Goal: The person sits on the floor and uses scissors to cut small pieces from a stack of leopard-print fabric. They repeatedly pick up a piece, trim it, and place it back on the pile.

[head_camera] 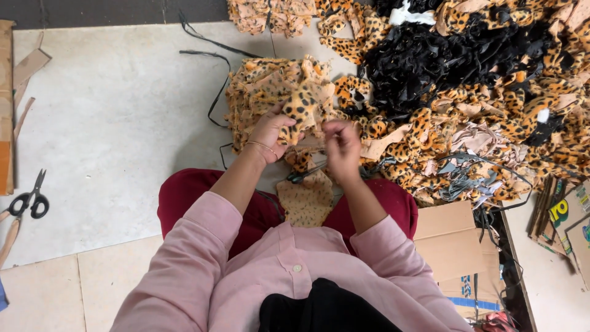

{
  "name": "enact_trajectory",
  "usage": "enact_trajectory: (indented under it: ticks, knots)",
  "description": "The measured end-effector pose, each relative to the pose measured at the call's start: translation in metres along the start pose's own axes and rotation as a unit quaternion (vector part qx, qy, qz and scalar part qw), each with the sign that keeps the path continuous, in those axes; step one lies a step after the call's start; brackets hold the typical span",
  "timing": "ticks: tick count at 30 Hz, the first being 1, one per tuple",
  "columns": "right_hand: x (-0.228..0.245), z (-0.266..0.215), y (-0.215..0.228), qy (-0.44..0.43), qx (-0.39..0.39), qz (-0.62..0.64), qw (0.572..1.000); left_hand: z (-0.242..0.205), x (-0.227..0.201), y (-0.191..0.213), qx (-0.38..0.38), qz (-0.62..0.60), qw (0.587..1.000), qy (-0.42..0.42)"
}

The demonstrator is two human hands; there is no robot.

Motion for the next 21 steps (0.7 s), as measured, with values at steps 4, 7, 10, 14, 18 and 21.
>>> enact_trajectory:
  ticks: [4, 7, 10, 14, 18, 21]
  knots:
    - [0.052, 0.019, -0.006, -0.239, 0.014, 0.225, 0.945, -0.006, 0.010, -0.001, 0.033, -0.037, 0.994, 0.092]
    - [-0.002, 0.001, -0.002, -0.326, 0.078, 0.387, 0.859, 0.007, 0.031, 0.024, 0.066, 0.027, 0.993, 0.089]
    - [-0.035, -0.010, -0.003, -0.347, 0.053, 0.341, 0.872, 0.035, 0.051, 0.074, 0.027, 0.144, 0.989, 0.009]
    - [0.020, -0.013, -0.021, -0.298, 0.121, 0.242, 0.915, -0.057, 0.020, 0.019, 0.065, 0.321, 0.933, -0.145]
    - [0.057, -0.030, -0.030, -0.256, 0.178, 0.173, 0.934, -0.096, 0.009, 0.022, 0.057, 0.470, 0.863, -0.176]
    - [0.038, -0.051, -0.030, -0.221, 0.222, 0.066, 0.947, -0.077, 0.046, 0.058, 0.043, 0.368, 0.925, -0.085]
Point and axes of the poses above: each hand's wrist, its own z-axis towards the middle knuckle, its own y-axis out of the back of the hand, x = y × z, the point moved 4 cm from there along z, towards the middle knuckle, and after that the axes turned 2 degrees about -x, right-handed, at the moved point
